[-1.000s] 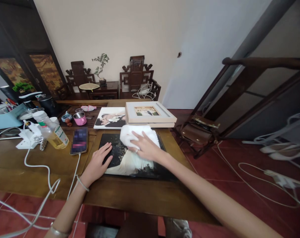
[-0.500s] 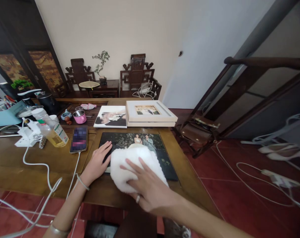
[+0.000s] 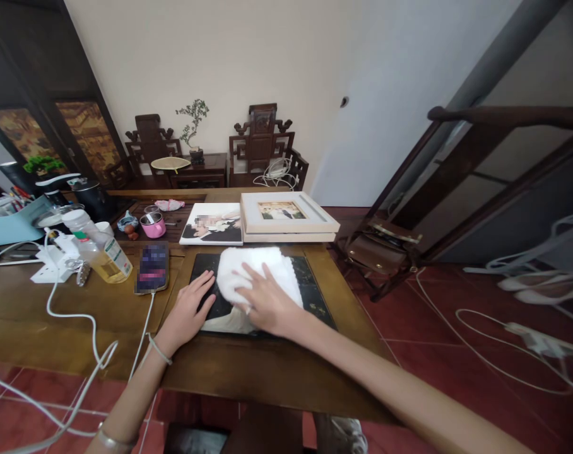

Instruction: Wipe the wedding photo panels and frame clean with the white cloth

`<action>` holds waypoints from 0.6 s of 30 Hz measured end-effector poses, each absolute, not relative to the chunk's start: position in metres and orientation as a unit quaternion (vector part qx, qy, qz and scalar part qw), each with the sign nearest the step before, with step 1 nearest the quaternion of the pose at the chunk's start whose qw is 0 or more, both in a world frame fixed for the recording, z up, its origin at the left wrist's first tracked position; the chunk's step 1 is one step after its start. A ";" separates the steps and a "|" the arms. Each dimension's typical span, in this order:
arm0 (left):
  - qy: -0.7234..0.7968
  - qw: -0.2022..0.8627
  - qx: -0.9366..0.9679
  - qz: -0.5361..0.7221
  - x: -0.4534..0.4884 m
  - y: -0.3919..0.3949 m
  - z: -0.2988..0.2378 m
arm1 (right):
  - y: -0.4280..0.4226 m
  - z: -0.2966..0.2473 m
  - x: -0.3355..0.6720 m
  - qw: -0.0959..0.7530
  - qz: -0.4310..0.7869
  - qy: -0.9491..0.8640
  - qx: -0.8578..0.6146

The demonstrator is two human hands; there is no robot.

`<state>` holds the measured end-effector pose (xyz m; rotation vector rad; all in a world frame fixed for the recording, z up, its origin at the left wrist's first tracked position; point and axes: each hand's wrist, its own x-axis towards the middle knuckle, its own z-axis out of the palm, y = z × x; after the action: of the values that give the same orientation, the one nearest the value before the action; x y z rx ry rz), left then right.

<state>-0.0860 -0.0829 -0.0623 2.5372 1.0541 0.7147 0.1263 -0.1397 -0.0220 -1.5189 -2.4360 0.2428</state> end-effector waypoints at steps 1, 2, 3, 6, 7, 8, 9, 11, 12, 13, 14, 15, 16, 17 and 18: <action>0.369 0.155 0.883 0.247 -0.086 -0.083 -0.062 | -0.157 -0.021 0.120 0.126 0.099 -0.848 -0.506; 0.370 0.159 0.882 0.244 -0.086 -0.083 -0.062 | -0.173 -0.020 0.115 0.122 0.117 -0.858 -0.485; 0.370 0.163 0.882 0.241 -0.086 -0.083 -0.062 | -0.188 -0.018 0.112 0.120 0.135 -0.868 -0.462; 0.363 0.167 0.885 0.240 -0.087 -0.082 -0.062 | -0.212 -0.015 0.112 0.128 0.176 -0.883 -0.416; 0.360 0.166 0.885 0.243 -0.087 -0.082 -0.063 | -0.211 -0.014 0.115 0.135 0.180 -0.881 -0.416; 0.360 0.163 0.885 0.246 -0.087 -0.082 -0.063 | -0.205 -0.015 0.120 0.142 0.178 -0.877 -0.422; 0.360 0.160 0.885 0.249 -0.087 -0.082 -0.063 | -0.195 -0.016 0.126 0.148 0.169 -0.872 -0.435; 0.363 0.154 0.884 0.252 -0.086 -0.082 -0.063 | -0.167 -0.019 0.140 0.157 0.139 -0.856 -0.472; 0.364 0.152 0.884 0.253 -0.086 -0.082 -0.063 | -0.151 -0.020 0.146 0.159 0.120 -0.846 -0.494; 0.364 0.151 0.884 0.252 -0.086 -0.083 -0.063 | -0.135 -0.022 0.150 0.160 0.100 -0.835 -0.516; 0.363 0.151 0.885 0.251 -0.086 -0.083 -0.062 | -0.121 -0.023 0.153 0.159 0.082 -0.825 -0.537; 0.362 0.152 0.885 0.251 -0.086 -0.084 -0.062 | -0.110 -0.023 0.154 0.157 0.068 -0.815 -0.553; 0.363 0.153 0.884 0.251 -0.086 -0.084 -0.062 | -0.103 -0.024 0.153 0.156 0.056 -0.809 -0.564; 0.365 0.155 0.883 0.252 -0.086 -0.084 -0.062 | -0.101 -0.024 0.150 0.153 0.048 -0.806 -0.569; 0.369 0.157 0.880 0.254 -0.086 -0.084 -0.062 | -0.103 -0.025 0.144 0.146 0.046 -0.808 -0.570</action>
<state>-0.0860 -0.0839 -0.0617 2.5183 1.0547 0.7272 0.1444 -0.1029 -0.0246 -1.6400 -2.3255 0.1317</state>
